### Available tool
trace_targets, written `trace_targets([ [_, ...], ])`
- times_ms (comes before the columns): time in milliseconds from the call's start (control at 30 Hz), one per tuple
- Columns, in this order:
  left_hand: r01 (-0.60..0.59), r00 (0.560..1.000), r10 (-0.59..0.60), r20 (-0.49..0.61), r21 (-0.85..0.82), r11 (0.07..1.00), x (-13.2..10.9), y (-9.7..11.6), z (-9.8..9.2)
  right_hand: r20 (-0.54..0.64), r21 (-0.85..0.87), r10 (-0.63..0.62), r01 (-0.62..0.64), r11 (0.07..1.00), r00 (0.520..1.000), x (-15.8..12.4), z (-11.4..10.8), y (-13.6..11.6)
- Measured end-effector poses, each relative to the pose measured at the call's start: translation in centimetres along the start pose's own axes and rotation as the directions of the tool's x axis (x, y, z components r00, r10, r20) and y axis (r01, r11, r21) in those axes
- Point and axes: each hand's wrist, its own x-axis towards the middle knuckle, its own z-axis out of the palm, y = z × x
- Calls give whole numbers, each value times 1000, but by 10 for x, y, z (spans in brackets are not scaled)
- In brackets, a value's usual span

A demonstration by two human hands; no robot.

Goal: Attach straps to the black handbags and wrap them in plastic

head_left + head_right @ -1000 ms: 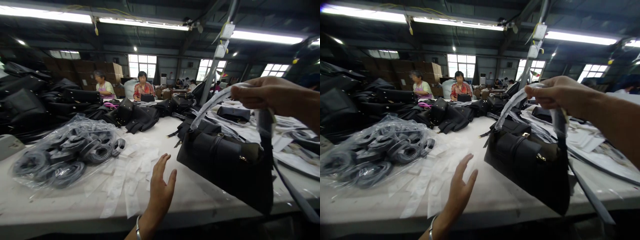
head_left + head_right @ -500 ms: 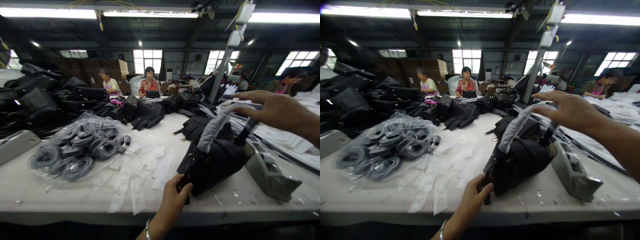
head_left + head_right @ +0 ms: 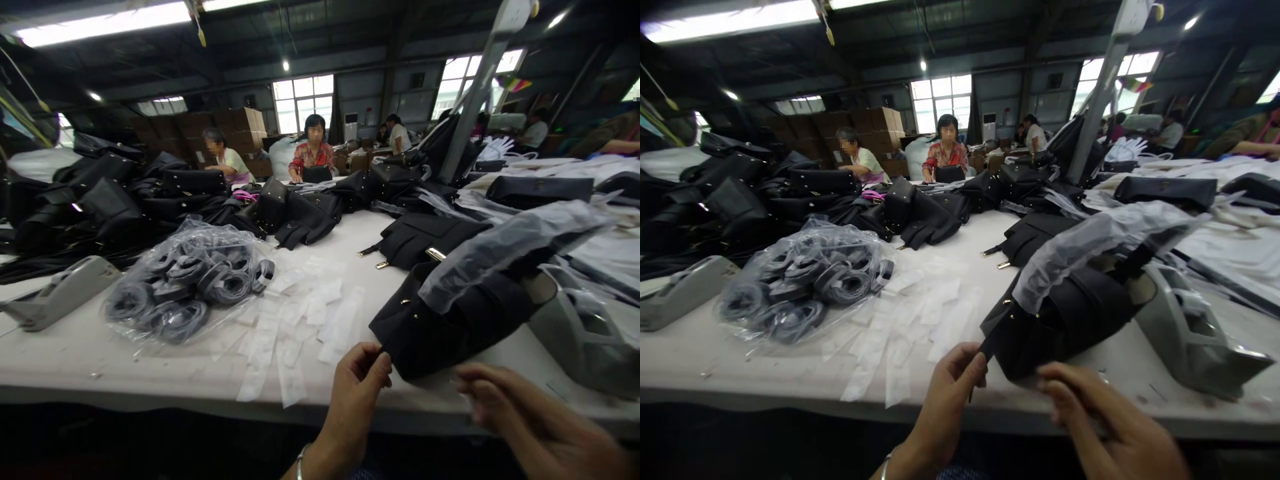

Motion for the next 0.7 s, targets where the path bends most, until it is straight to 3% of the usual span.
trace_targets([
  [67, -71, 997, 69, 30, 57, 996, -3, -2, 2, 201, 98, -7, -13, 995, 980, 3, 31, -11],
  [133, -184, 983, 177, 52, 169, 968, -6, -2, 1, 289, 185, 4, -60, 981, 957, 10, 55, -18],
  [200, -275, 961, 256, 101, 305, 912, -6, 1, -4, 310, 269, 74, -162, 949, 948, 15, 69, -20],
  [300, -316, 949, 266, 169, 512, 799, 5, 9, -21, 320, 404, 175, -301, 864, 931, 16, 79, -18],
  [400, -231, 945, 322, 60, 819, 525, 35, 13, -44, 317, 471, 205, -341, 813, 926, 12, 82, -18],
  [467, -140, 942, 335, 0, 908, 395, 59, 12, -57, 317, 478, 211, -348, 807, 925, 10, 81, -19],
  [567, -53, 952, 302, -45, 950, 307, 88, 8, -67, 327, 457, 201, -341, 821, 923, 9, 79, -20],
  [700, -2, 968, 242, -65, 963, 268, 102, 8, -67, 354, 414, 179, -325, 850, 918, 10, 74, -21],
])
